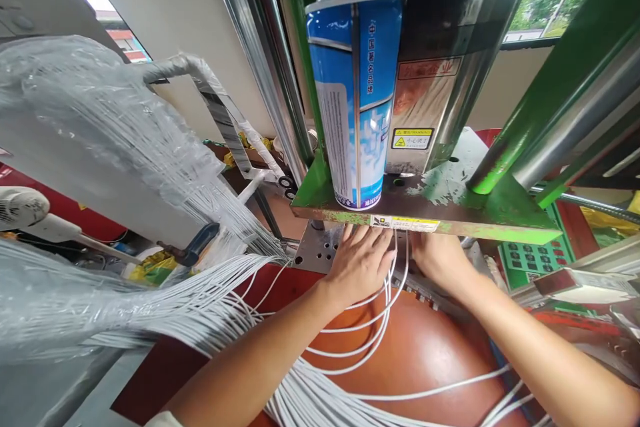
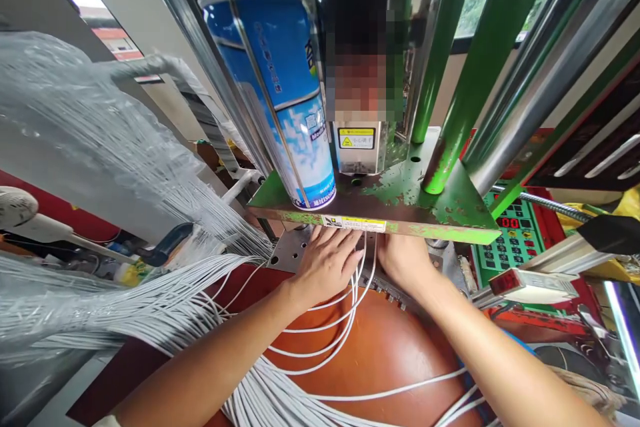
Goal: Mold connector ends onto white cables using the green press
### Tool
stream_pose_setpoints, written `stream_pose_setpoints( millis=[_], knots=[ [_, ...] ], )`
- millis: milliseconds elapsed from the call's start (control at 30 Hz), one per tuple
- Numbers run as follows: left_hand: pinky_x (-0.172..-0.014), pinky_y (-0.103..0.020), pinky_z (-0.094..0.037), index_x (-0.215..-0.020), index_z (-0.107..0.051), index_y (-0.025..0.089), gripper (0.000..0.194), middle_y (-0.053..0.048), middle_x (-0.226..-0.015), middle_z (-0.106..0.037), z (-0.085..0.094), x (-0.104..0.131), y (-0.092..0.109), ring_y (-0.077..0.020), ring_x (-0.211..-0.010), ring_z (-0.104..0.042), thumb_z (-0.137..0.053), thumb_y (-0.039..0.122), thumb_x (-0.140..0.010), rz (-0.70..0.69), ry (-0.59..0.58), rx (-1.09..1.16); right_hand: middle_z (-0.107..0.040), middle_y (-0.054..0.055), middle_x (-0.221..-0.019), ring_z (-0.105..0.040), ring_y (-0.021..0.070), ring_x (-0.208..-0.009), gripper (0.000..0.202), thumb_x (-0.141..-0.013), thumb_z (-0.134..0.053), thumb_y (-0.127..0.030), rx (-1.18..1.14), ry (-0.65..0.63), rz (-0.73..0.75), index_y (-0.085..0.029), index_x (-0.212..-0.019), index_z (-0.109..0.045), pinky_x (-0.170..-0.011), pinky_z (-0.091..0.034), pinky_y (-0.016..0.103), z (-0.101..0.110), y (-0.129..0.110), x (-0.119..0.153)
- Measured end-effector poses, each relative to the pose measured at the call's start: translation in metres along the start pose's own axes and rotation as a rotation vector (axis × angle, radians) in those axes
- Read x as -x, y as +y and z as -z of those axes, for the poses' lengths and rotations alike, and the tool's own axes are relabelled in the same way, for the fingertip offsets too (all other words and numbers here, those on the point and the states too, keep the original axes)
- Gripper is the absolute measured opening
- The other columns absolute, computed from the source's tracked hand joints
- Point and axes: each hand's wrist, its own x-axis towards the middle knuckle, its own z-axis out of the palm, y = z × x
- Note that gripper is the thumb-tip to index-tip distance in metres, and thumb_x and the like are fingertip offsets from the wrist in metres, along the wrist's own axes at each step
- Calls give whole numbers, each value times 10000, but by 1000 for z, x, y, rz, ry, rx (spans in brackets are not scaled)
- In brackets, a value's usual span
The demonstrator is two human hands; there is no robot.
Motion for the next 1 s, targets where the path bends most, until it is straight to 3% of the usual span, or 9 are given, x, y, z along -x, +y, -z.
stream_pose_setpoints(
  millis=[100,167,300,400,567,733,867,1000],
  knots=[
    [-1182,-541,-334,-1408,-550,147,423,-120,-1421,-607,5,0,9,-300,-1321,-515,-488,246,-1002,28,-56,-27,-660,168,-1308,-570,322,-1205,393,-1029,-361,-204,120,-73,72,-128,-1348,-578,-1060,-381,486,1,-30,30],
    [-1167,-546,-341,-1397,-556,144,442,-122,-1403,-614,3,-3,12,-310,-1299,-525,-502,210,-963,53,-79,-37,-624,172,-1377,-553,329,-1218,423,-1011,-383,-179,204,-97,70,-128,-1404,-532,-1068,-332,501,-2,-40,35],
    [-1102,-524,-393,-1256,-639,131,366,-142,-1282,-671,-14,-10,10,-325,-1202,-575,-514,172,-914,84,-42,-58,-729,139,-981,-615,280,-854,248,-968,-427,-155,243,-224,-37,-152,-1040,-664,-798,-361,402,-12,-39,20],
    [-1065,-502,-414,-1213,-659,138,336,-138,-1206,-698,-26,-13,5,-318,-1147,-598,-508,165,-914,88,-1,-52,-709,117,-859,-592,259,-757,230,-973,-424,-163,219,-226,-77,-161,-938,-652,-721,-323,382,-17,-32,11],
    [-1065,-505,-408,-1328,-608,162,431,-115,-1263,-685,-20,-6,5,-308,-1184,-586,-492,154,-913,101,33,12,-716,115,-960,-599,272,-885,320,-1064,-331,-248,145,-136,-39,-166,-1019,-637,-831,-341,394,-1,-34,21],
    [-1157,-577,-307,-1322,-615,159,404,-149,-1341,-642,-6,3,15,-342,-1287,-531,-522,268,-944,67,27,39,-616,150,-1376,-522,327,-1213,421,-1027,-363,-179,140,-115,53,-148,-1424,-499,-1078,-265,510,15,-51,32],
    [-1165,-581,-302,-1383,-583,167,452,-147,-1341,-640,-9,3,15,-338,-1281,-531,-526,281,-950,87,-11,28,-666,158,-1281,-537,356,-1169,381,-998,-405,-161,209,-162,21,-159,-1337,-581,-1032,-285,528,6,-56,29],
    [-1146,-565,-344,-1276,-654,154,362,-145,-1306,-654,-25,-1,8,-343,-1238,-550,-500,237,-959,65,-20,-45,-701,149,-1137,-570,335,-1011,315,-1002,-414,-175,257,-150,-3,-169,-1222,-639,-902,-334,482,-8,-50,24]
  ],
)
